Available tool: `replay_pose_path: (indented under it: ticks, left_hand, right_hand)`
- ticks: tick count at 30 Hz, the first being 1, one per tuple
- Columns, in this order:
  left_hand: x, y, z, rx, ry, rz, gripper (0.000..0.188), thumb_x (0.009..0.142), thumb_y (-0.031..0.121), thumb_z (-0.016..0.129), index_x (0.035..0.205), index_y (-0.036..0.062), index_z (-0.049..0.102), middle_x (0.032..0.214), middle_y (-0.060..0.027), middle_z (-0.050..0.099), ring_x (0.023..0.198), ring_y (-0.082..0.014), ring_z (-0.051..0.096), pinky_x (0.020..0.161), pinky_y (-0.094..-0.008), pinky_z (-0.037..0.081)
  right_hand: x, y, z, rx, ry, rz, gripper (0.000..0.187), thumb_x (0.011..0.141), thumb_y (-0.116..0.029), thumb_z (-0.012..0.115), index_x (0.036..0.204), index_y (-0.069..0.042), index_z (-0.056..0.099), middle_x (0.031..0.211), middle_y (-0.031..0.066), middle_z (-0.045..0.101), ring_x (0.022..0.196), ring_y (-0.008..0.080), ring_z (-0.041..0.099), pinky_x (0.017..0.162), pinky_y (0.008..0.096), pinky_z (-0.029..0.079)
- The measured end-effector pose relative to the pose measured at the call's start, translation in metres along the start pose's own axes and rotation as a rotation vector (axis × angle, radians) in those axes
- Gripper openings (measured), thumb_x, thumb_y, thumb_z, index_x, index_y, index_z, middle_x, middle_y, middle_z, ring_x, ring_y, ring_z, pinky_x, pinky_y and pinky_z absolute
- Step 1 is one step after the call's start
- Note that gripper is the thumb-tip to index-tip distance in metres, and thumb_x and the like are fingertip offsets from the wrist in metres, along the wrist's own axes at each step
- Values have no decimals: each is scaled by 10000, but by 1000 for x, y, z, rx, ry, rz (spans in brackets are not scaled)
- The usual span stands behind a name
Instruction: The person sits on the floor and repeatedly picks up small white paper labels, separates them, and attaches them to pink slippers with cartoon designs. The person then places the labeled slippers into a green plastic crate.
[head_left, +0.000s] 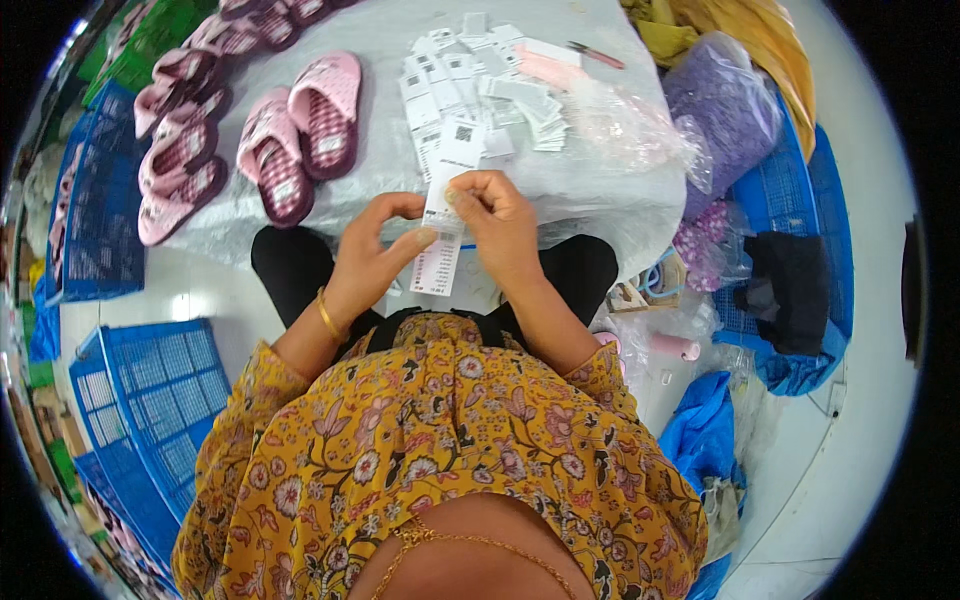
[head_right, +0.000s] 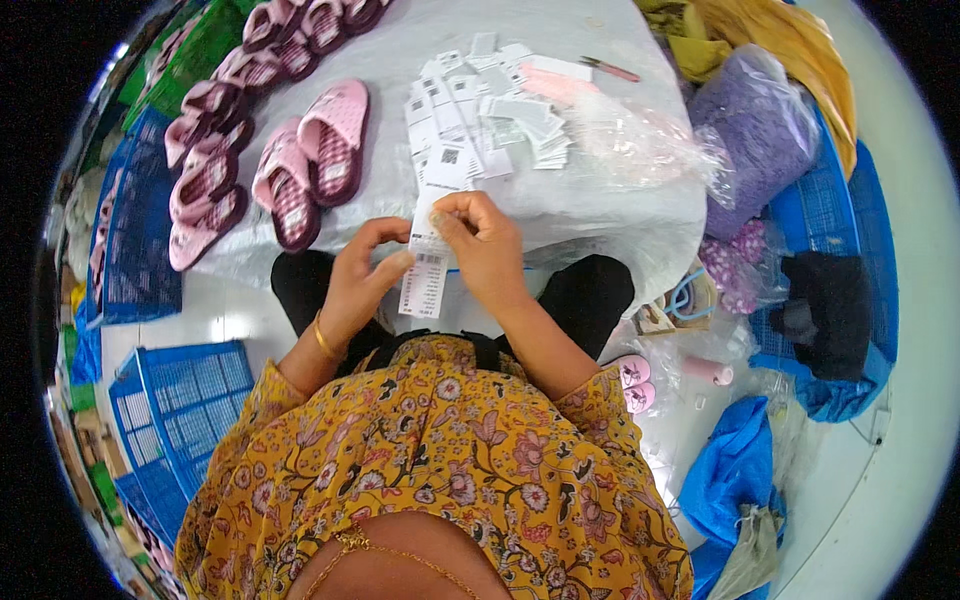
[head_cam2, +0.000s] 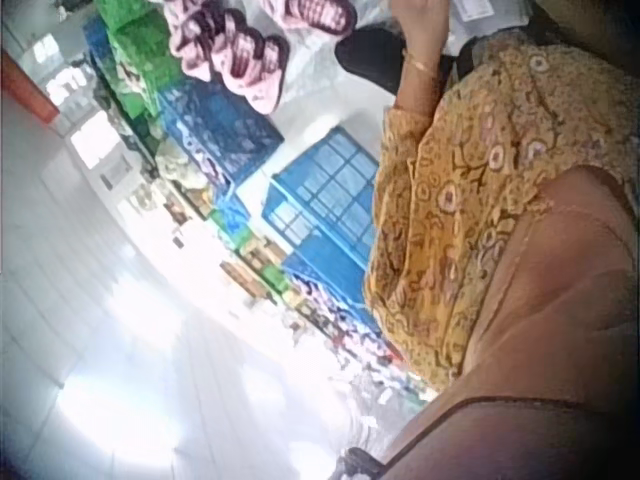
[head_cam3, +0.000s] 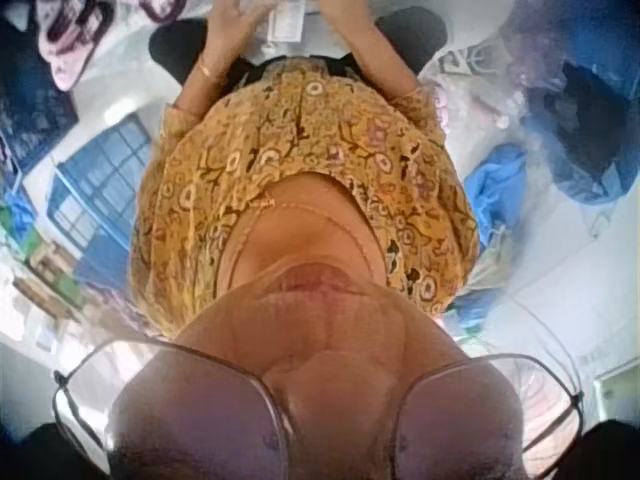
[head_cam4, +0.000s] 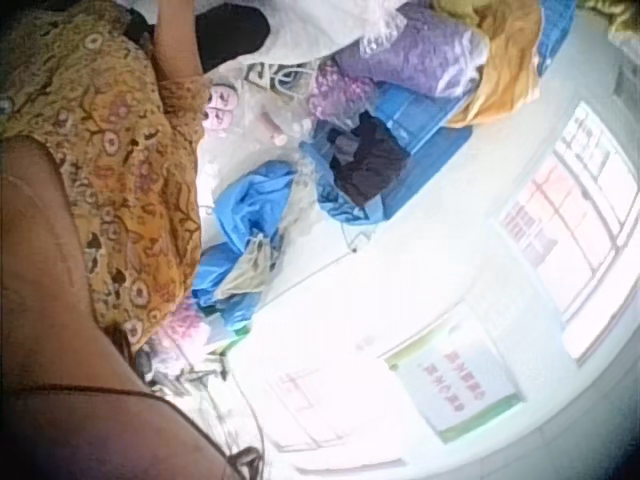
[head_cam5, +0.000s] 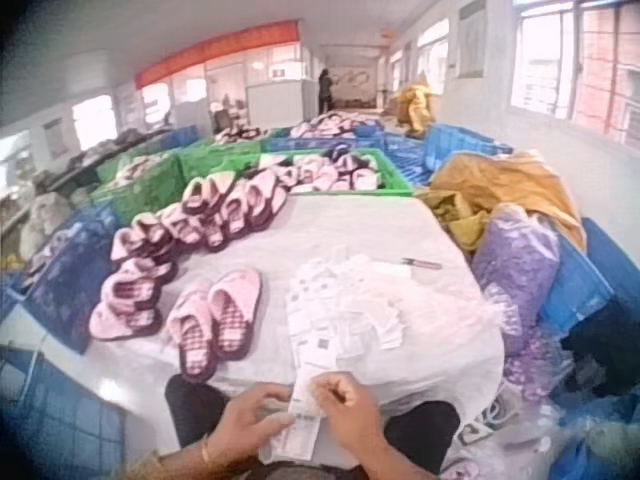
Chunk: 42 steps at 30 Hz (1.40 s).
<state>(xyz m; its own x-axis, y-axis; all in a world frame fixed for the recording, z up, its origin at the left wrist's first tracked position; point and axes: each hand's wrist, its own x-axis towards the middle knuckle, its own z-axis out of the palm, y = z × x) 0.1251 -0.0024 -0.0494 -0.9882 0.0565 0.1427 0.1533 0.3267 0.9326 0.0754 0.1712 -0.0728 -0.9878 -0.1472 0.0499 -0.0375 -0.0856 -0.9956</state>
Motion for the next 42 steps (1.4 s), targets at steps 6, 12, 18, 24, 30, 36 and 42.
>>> replay_pose_path:
  ticks: [6, 12, 18, 24, 30, 36, 42]
  left_hand:
    - [12, -10, 19, -479, -4, -304, 129, 890, 88, 688, 959, 0, 623, 797, 31, 603, 704, -22, 522, 635, -183, 431]
    - [14, -9, 14, -528, 1, -354, 119, 897, 81, 681, 971, -3, 639, 836, 18, 633, 748, -27, 544, 669, -188, 449]
    - [13, -5, 14, -392, -94, -308, 151, 902, 91, 681, 1024, 6, 656, 889, 13, 653, 810, -36, 568, 723, -191, 464]
    - [13, -3, 13, -177, -135, -63, 131, 881, 99, 708, 976, 10, 697, 895, -9, 662, 846, -76, 580, 763, -237, 474]
    - [11, -3, 22, -201, -103, -2, 152, 865, 84, 723, 999, 19, 691, 939, -17, 661, 875, -82, 577, 787, -239, 465]
    - [22, -7, 21, -290, -172, -124, 220, 956, 132, 615, 1134, 4, 630, 953, -4, 647, 875, -63, 579, 783, -214, 476]
    - [25, -12, 23, -610, -232, -447, 263, 984, 202, 576, 1123, -9, 650, 958, -18, 674, 798, -44, 599, 703, -200, 493]
  right_hand:
    - [-1, -1, -4, 32, 43, -33, 100, 911, -88, 664, 968, -11, 637, 826, -2, 644, 741, 51, 551, 672, 225, 463]
    - [-11, -14, -22, -431, 200, -485, 110, 840, -67, 714, 932, -65, 654, 983, 67, 670, 863, 196, 618, 755, 308, 498]
    - [-16, -15, -26, -715, 48, -759, 182, 764, -85, 745, 923, -77, 656, 1068, 64, 688, 1029, 282, 616, 836, 381, 484]
    - [-22, -16, -27, -718, -12, -732, 183, 779, -68, 721, 948, -77, 652, 1049, 71, 692, 1005, 288, 631, 836, 399, 488]
    - [-31, -5, -25, -547, 45, -630, 161, 823, -48, 702, 973, -54, 645, 964, 99, 680, 857, 293, 654, 714, 360, 518]
    - [-34, -10, -27, -371, 94, -272, 97, 895, -55, 667, 980, -20, 635, 850, 86, 668, 725, 156, 641, 674, 285, 515]
    - [-27, -6, -25, -256, 110, -196, 102, 901, -64, 670, 984, -13, 639, 829, 54, 681, 703, 82, 615, 667, 247, 507]
